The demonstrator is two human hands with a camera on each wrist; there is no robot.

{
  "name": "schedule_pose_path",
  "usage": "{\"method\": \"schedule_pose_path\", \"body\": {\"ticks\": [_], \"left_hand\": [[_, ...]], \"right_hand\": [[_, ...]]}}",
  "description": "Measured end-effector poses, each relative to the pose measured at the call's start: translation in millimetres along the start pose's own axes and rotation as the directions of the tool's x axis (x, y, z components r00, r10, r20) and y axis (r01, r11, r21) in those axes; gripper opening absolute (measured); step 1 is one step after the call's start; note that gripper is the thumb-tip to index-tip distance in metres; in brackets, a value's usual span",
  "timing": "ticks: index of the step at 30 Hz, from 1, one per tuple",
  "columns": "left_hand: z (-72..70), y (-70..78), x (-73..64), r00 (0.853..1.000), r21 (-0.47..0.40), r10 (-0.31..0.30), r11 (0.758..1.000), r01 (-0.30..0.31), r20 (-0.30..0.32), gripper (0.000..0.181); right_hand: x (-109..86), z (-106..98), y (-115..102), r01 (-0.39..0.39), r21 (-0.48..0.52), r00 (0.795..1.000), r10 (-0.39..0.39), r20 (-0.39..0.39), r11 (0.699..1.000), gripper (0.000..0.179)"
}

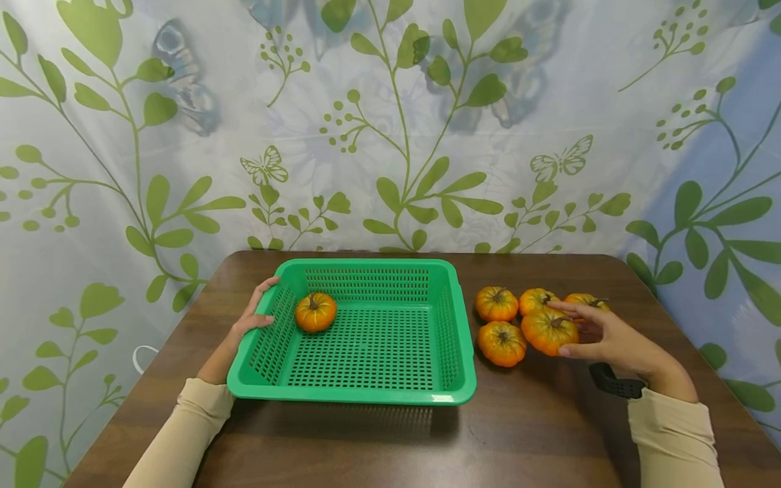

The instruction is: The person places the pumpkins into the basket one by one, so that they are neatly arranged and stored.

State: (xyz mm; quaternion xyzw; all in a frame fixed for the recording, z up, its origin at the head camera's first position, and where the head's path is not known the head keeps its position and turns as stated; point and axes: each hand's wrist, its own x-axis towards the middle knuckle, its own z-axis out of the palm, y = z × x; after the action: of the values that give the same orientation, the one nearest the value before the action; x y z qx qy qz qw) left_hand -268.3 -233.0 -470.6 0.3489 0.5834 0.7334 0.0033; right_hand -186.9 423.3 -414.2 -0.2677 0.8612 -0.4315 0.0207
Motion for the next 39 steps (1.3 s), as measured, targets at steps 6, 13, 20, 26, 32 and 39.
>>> {"method": "schedule_pose_path", "body": {"ticks": [6, 13, 20, 26, 32, 39], "left_hand": [[-6.1, -6.9, 1.8, 0.999, -0.012, 0.037, 0.999, -0.037, 0.029, 0.076], [-5.6, -6.4, 1.4, 0.999, -0.008, 0.032, 0.999, -0.032, 0.026, 0.077], [-5.7, -6.3, 1.1, 0.999, -0.013, 0.036, 0.999, -0.035, 0.028, 0.077], [-7.3, -9.0, 3.7, 0.996, -0.026, 0.069, 0.997, -0.068, 0.054, 0.077], [-6.0, -7.5, 3.6, 0.997, -0.032, 0.059, 0.998, -0.057, 0.053, 0.077], [-7.8, -9.2, 4.3, 0.995, -0.04, 0.074, 0.997, -0.072, 0.066, 0.077]], "right_hand": [[3.8, 2, -8, 0.009, 0.006, 1.0, -0.009, -0.023, 1.0, 0.078], [8.9, 5, -16, 0.021, 0.041, 0.999, -0.019, -0.04, 0.999, 0.078], [13.1, 10, -23, -0.004, 0.032, 0.998, 0.006, -0.061, 0.999, 0.078], [18.5, 14, -29, 0.013, 0.043, 0.998, -0.01, -0.069, 0.999, 0.074], [24.2, 18, -35, 0.038, 0.059, 0.997, -0.034, -0.065, 0.998, 0.072], [31.3, 21, -38, 0.055, 0.063, 0.997, -0.052, -0.057, 0.997, 0.07]]}}
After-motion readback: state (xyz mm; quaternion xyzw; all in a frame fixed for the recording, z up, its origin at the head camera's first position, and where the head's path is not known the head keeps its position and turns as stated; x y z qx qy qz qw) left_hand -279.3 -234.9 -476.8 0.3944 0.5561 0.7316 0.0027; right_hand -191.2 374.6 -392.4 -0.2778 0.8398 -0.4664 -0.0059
